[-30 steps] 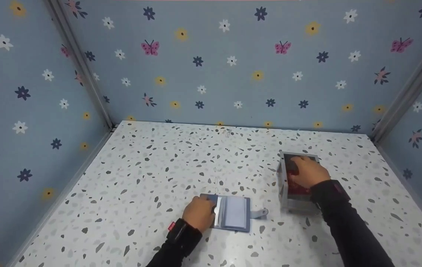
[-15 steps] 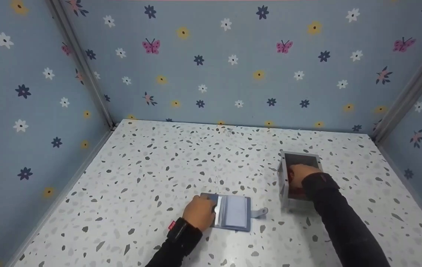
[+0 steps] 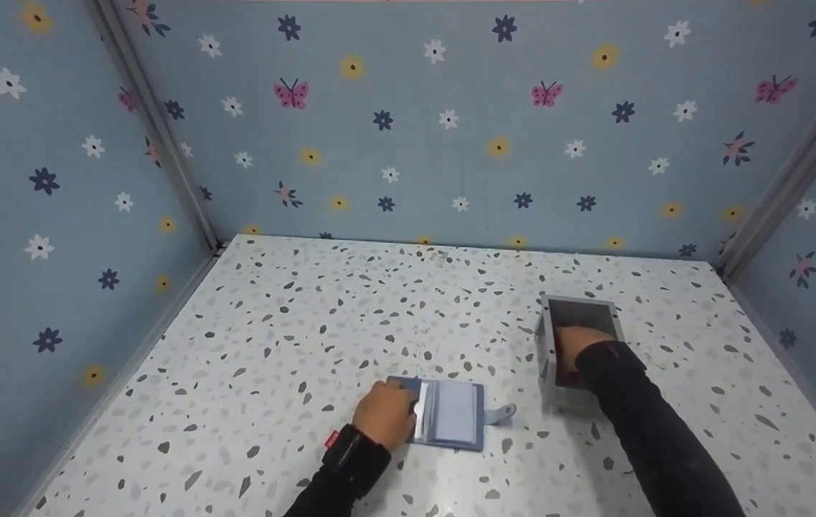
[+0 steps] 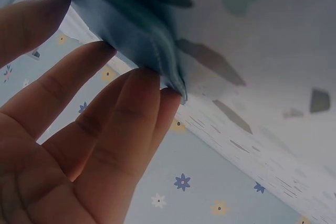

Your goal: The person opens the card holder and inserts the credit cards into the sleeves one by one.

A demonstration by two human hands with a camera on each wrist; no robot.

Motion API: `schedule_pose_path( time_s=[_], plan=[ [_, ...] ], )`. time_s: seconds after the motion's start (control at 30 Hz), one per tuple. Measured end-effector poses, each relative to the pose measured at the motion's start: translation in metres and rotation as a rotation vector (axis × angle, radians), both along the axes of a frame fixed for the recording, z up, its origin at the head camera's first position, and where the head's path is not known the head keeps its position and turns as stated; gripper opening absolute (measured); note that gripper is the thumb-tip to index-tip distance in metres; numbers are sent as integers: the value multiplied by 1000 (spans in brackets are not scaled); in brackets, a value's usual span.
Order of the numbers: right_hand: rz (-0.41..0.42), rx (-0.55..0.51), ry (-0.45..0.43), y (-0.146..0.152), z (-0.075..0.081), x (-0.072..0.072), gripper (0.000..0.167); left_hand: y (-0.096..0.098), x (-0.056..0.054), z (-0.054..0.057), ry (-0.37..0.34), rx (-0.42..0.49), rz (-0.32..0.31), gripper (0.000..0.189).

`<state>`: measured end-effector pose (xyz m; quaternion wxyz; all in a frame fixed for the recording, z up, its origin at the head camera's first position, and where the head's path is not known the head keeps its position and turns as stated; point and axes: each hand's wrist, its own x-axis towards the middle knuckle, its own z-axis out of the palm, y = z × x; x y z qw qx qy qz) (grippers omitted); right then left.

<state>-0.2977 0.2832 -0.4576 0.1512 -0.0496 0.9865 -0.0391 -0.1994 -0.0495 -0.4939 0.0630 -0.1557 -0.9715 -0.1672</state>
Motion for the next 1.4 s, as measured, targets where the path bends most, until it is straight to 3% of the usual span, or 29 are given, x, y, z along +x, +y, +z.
schedule_pose_path(
  time_s=[0.47, 0.87, 1.07, 1.27, 1.33, 1.4],
  plan=[
    [16, 5, 130, -8, 6, 11, 14, -1, 2, 1, 40, -18, -5, 19],
    [-17, -54, 85, -4, 1, 8, 7, 0, 1, 1, 5, -6, 0, 21],
    [-16, -42, 59, 1, -1, 4, 14, 1, 1, 0, 15, -8, 8, 19],
    [-3, -44, 106, -2, 8, 12, 36, -1, 0, 0, 33, -8, -9, 18],
    [-4, -41, 109, -3, 11, 14, 36, -2, 0, 0, 45, -12, -14, 18],
    [0, -33, 115, -2, 13, 13, 26, -2, 0, -1, 45, -16, -14, 18]
  ],
)
